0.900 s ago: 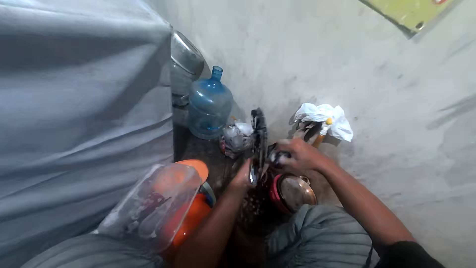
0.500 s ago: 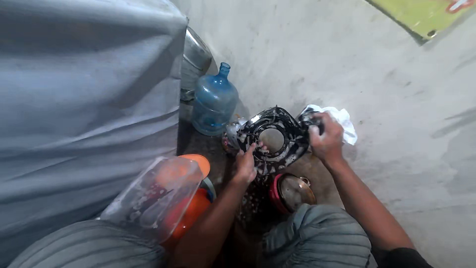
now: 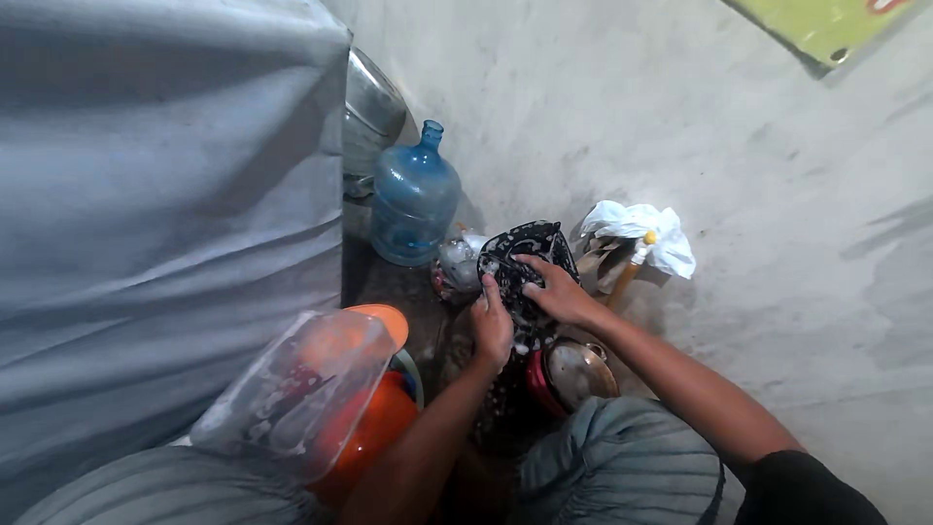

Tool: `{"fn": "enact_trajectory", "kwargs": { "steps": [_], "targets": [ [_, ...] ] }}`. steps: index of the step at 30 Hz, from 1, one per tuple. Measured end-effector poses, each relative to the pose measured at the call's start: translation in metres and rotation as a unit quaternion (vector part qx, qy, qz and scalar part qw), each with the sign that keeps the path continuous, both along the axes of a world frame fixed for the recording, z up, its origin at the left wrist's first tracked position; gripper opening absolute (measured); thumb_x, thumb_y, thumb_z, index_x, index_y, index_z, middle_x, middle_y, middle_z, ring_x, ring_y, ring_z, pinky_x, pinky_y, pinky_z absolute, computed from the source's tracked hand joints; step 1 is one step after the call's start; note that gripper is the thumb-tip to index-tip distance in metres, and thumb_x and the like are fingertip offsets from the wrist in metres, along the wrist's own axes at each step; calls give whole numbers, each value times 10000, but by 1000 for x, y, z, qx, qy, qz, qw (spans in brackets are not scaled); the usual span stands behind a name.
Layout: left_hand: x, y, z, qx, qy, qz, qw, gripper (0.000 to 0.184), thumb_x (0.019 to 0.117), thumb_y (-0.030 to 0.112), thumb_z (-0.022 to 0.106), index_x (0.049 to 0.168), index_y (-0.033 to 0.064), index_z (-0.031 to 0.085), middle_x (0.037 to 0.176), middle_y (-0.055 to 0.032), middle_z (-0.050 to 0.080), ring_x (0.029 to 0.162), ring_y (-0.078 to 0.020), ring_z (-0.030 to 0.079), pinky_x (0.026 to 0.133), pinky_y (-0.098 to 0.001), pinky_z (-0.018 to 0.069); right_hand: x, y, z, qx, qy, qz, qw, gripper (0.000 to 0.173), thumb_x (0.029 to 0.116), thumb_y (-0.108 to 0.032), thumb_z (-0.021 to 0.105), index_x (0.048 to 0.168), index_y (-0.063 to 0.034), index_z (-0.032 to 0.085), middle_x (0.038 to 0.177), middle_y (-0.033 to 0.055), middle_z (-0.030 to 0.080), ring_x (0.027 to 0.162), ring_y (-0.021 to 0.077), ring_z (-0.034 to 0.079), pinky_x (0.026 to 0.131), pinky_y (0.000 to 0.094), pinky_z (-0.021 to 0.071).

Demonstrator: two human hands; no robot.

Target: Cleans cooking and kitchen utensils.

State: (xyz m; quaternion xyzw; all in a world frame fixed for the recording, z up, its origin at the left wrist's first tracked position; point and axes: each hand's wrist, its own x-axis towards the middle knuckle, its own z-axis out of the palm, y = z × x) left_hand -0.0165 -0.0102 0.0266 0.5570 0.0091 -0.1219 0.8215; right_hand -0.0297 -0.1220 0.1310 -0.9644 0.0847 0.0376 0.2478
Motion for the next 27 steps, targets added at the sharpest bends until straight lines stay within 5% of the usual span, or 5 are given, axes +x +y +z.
{"fn": "enact_trajectory", "kwargs": {
  "steps": [8,16,19,24,27],
  "targets": [
    [10,13,5,50,-54,-57,996,865,972,775,183,955,50,655,839,-169,609,779,-286,613,676,-498,522,-5,-1,8,44,19,1,999,333,1022,-171,565,1330,-80,653,1200,144,690,1079,239,666,943,501,538],
    [9,11,11,44,-52,-82,994,855,952,808,207,935,74,646,806,-156,599,730,-282,603,623,-495,515,-10,-22,14,26,-62,-41,997,396,1017,-137,532,1401,-161,624,1355,90,657,1152,250,659,944,533,540],
    [12,12,9,58,-82,-98,990,857,961,793,208,961,66,661,834,-165,613,763,-286,613,655,-504,522,-15,-15,14,47,-19,-25,998,343,1014,-137,571,1343,-95,659,1246,126,697,1110,231,674,966,497,543],
    [11,19,14,77,-123,-132,981,807,1010,724,253,1034,46,691,940,-180,660,863,-294,645,753,-536,538,-17,-22,15,117,58,-7,991,193,1012,-138,545,1030,-43,711,879,80,669,778,157,627,717,389,538],
    [13,15,11,57,-136,-131,980,748,1023,695,294,1132,76,701,1052,-163,689,968,-275,666,844,-538,550,-21,-28,24,42,44,-17,998,234,1016,-166,549,1104,-65,742,955,108,705,862,205,660,787,471,546]
  ]
}}
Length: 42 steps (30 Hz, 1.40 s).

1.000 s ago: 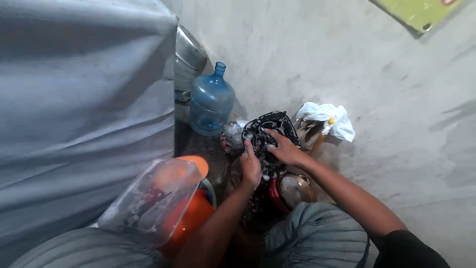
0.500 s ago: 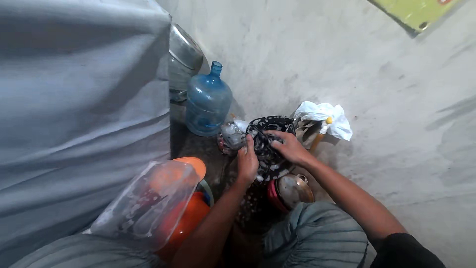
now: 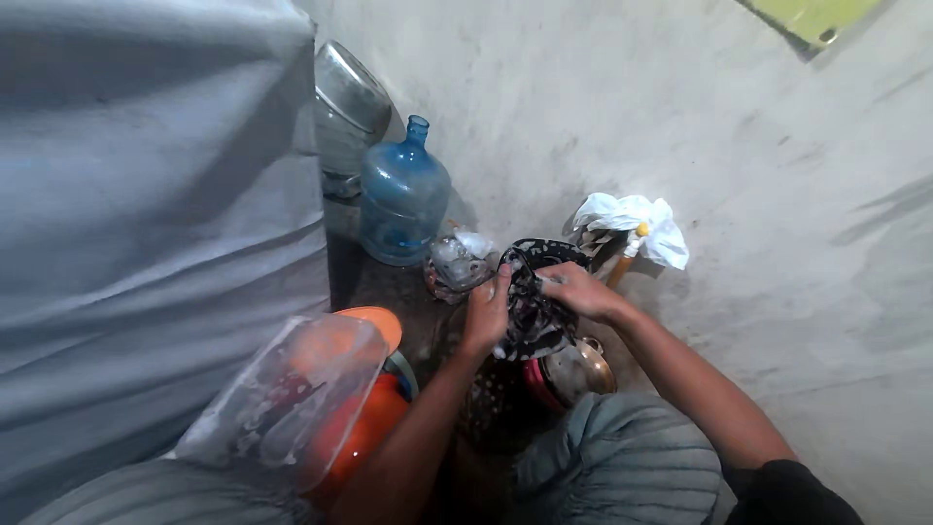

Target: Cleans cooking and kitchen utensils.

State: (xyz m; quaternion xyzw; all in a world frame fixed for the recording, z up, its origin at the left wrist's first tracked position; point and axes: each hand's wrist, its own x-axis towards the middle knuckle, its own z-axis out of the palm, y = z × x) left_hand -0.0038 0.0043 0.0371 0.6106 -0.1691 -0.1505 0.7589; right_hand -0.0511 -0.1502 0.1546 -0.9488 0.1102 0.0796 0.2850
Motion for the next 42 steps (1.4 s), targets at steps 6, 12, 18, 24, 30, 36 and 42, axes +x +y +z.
{"fn": "enact_trajectory", "kwargs": {
  "steps": [6,12,18,24,30,36,42],
  "targets": [
    [-1,-3,1,-59,126,6,990,777,1006,724,257,1143,74,661,877,-116,683,738,-223,687,694,-426,607,-6,11,9,-144,-139,-3,980,299,999,-150,541,1251,-141,702,1037,117,732,904,264,703,789,547,564],
    [-2,2,10,11,89,38,995,863,947,813,240,1073,81,679,949,-184,651,863,-301,637,716,-523,533,3,28,-9,-175,31,80,981,546,1046,-253,526,1580,-280,416,1157,172,709,997,339,698,880,603,546],
    [12,12,6,-2,75,12,997,870,941,820,250,1074,86,699,1018,-159,683,928,-271,658,784,-527,546,4,32,-12,-139,20,88,986,517,980,-189,574,1476,-329,540,1169,138,718,1004,333,700,841,626,544],
    [16,23,10,-16,78,-36,996,815,953,806,278,1061,113,693,897,-75,693,755,-179,649,665,-400,556,3,38,-11,-227,94,164,955,327,1004,-246,576,1298,-320,697,1078,88,748,1014,311,703,866,638,533],
    [11,19,23,57,0,-97,994,669,1049,622,379,1019,28,684,855,-126,665,739,-223,638,708,-433,552,2,51,-19,-351,184,214,893,275,995,-342,581,938,-119,732,886,128,712,919,357,692,780,633,519],
    [18,13,10,-36,74,-37,996,564,1030,574,503,1143,43,657,875,-80,684,726,-183,666,693,-386,591,-4,34,3,-302,97,129,939,244,1002,-278,587,1151,-164,742,986,143,734,975,368,696,836,646,527],
    [23,15,4,-85,143,50,985,323,1043,327,607,1158,28,645,919,-75,727,759,-172,709,728,-370,609,-5,0,5,-328,-106,-12,939,294,1016,-264,494,1152,-138,722,964,170,737,941,402,709,790,654,535]
  ]
}}
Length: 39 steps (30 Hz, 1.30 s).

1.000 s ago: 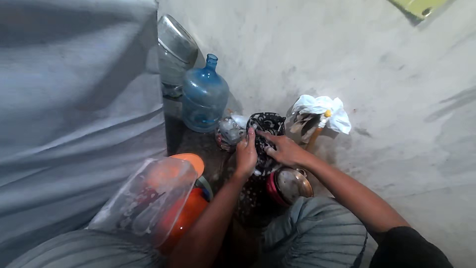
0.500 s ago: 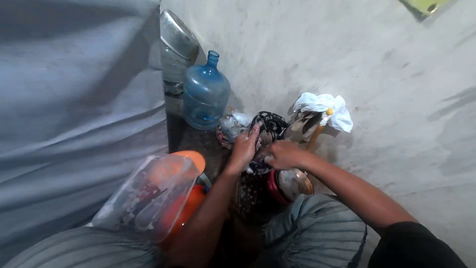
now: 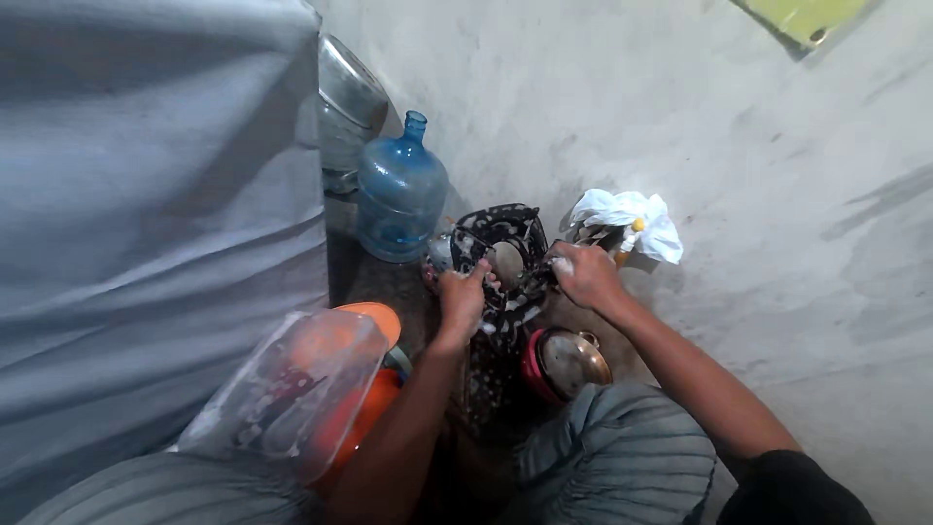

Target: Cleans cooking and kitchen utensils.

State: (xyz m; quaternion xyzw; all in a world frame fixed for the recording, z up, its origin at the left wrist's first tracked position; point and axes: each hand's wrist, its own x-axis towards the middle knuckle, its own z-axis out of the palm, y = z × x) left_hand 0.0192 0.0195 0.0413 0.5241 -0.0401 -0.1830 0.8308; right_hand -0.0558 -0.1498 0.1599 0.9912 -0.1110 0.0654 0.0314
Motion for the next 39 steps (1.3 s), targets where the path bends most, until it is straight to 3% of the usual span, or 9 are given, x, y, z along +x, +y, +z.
{"fn": "enact_trajectory", "kwargs": {
  "steps": [7,12,17,20,24,27,31,35,39],
  "targets": [
    [-17,-15,-5,-95,30,158,982,309,1060,347,570,1091,60,681,935,-64,732,828,-178,720,802,-378,609,8,15,-32,88,86,-6,992,327,1036,-232,535,1329,-155,658,1201,160,698,1082,356,685,921,615,546],
    [-20,-18,-9,-107,28,194,975,278,1053,313,593,1076,52,685,917,-74,744,817,-198,740,796,-390,628,6,38,-33,176,179,81,965,334,1057,-155,515,1363,-79,624,1182,201,693,1078,355,678,949,586,527],
    [-19,-14,-5,-105,23,186,977,289,1065,312,567,1071,44,672,927,-73,735,824,-201,739,804,-400,632,15,23,-39,27,106,45,993,272,998,-152,588,1244,-106,694,1503,172,507,1156,389,648,895,613,556],
    [-17,-15,-2,-84,21,196,977,266,1065,281,570,1053,36,674,891,-58,736,800,-175,731,788,-372,623,13,19,-45,-72,88,37,993,278,1011,-203,558,1228,-104,701,1264,194,672,1034,415,690,814,616,553],
    [-14,-12,-1,-49,22,178,983,277,1067,283,567,1051,27,669,877,-46,728,797,-152,719,795,-347,605,12,7,-40,-11,169,116,979,282,990,-223,594,1191,-69,719,1089,217,713,1044,419,683,887,634,531],
    [-3,-18,-11,-1,42,165,985,196,1024,163,621,1087,-18,660,879,-71,728,814,-148,714,803,-336,592,6,-7,-29,41,163,101,981,234,990,-234,583,1082,-91,743,947,165,723,932,377,702,807,642,538],
    [4,-20,-44,59,81,33,994,362,996,103,621,1330,-16,549,1207,-136,688,1004,-196,713,889,-378,600,-4,-51,-18,131,92,39,986,255,1010,-177,516,1008,-70,748,932,143,717,912,321,689,831,599,526],
    [-12,-19,-72,174,112,-52,977,347,990,245,654,1230,-2,615,1160,-139,711,986,-260,721,864,-473,603,-37,-73,-44,254,69,-20,965,319,1039,-167,459,1027,-107,773,1000,101,728,973,246,680,883,533,528],
    [-21,-31,-80,293,47,-53,954,327,979,252,693,1153,-21,646,1042,-154,720,930,-256,716,841,-478,587,-92,-87,-134,244,60,-42,967,241,992,-122,581,1165,-64,739,1163,152,716,1071,312,695,971,558,545]
  ]
}}
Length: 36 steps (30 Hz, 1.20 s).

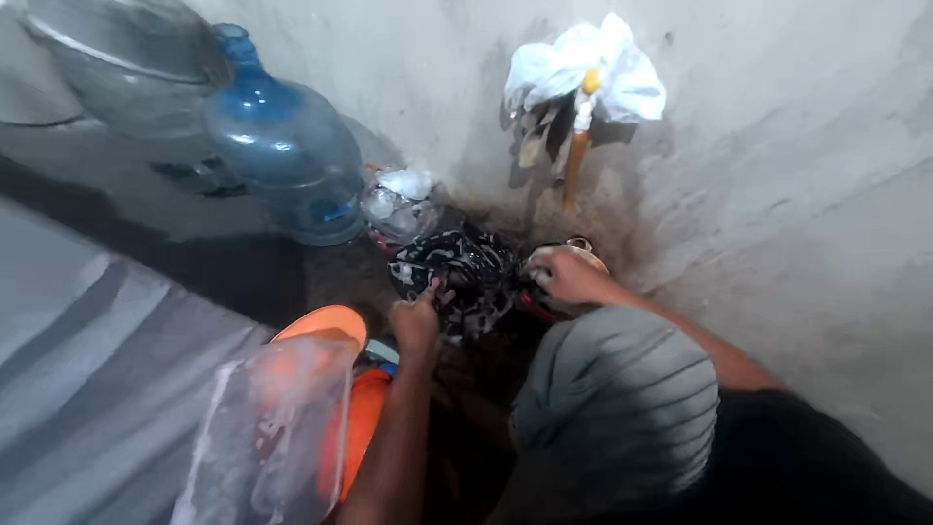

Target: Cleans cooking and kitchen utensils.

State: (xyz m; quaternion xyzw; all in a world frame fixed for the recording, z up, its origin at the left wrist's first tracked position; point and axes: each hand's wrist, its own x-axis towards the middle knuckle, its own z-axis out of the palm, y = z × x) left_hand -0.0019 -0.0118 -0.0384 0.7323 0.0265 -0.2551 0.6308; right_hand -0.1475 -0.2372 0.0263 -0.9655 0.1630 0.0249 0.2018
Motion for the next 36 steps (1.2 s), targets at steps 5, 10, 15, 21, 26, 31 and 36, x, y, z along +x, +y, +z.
{"fn": "enact_trajectory", "kwargs": {
  "steps": [5,10,15,21,26,31,36],
  "targets": [
    [-6,-13,5,208,-241,-161,934,390,1038,265,598,1328,5,614,1083,-259,696,1001,-418,685,898,-642,522,-58,29,-86,152,-215,-270,926,256,984,-81,594,1179,31,714,1105,219,732,1039,304,707,963,484,550],
    [23,-47,-22,208,-255,-151,932,556,1026,208,606,1500,-12,414,1244,-279,647,1128,-407,659,988,-599,507,-84,71,-95,197,-16,-379,904,353,1035,-74,510,1339,70,620,1405,209,617,1340,229,571,1141,301,422],
    [66,-109,-32,250,-265,-196,910,617,1003,217,660,1470,-49,357,1229,-332,620,1126,-479,638,966,-644,498,-164,-5,-189,24,-489,-436,755,308,971,-170,435,1001,52,647,1009,102,672,997,92,635,917,287,536],
    [91,-168,-71,269,-231,-262,898,583,960,222,733,1391,-87,490,1310,-310,600,1236,-421,593,1067,-576,453,-224,-112,-219,56,-225,-730,643,507,1053,-313,552,1437,-13,410,1244,270,632,1081,403,670,934,577,539],
    [100,-179,-95,249,-220,-293,896,637,976,124,687,1506,-57,382,1441,-292,522,1339,-375,533,1135,-509,419,-223,-163,-263,150,68,-591,789,485,1031,-414,593,1316,-27,656,1383,283,585,1328,464,526,1105,634,413],
    [108,-183,-105,216,-203,-326,898,655,976,38,650,1558,38,350,1401,-246,579,1261,-339,608,1064,-507,494,-216,-184,-299,173,132,-579,785,524,995,-341,653,1343,44,582,1388,318,553,1307,484,531,1071,656,432],
    [109,-186,-114,161,-214,-351,897,608,976,10,633,1536,30,397,1434,-217,566,1261,-289,615,1055,-445,513,-212,-192,-321,200,204,-514,809,420,1096,-218,423,1285,105,614,1363,322,584,1331,463,528,1105,632,398]
  ]
}}
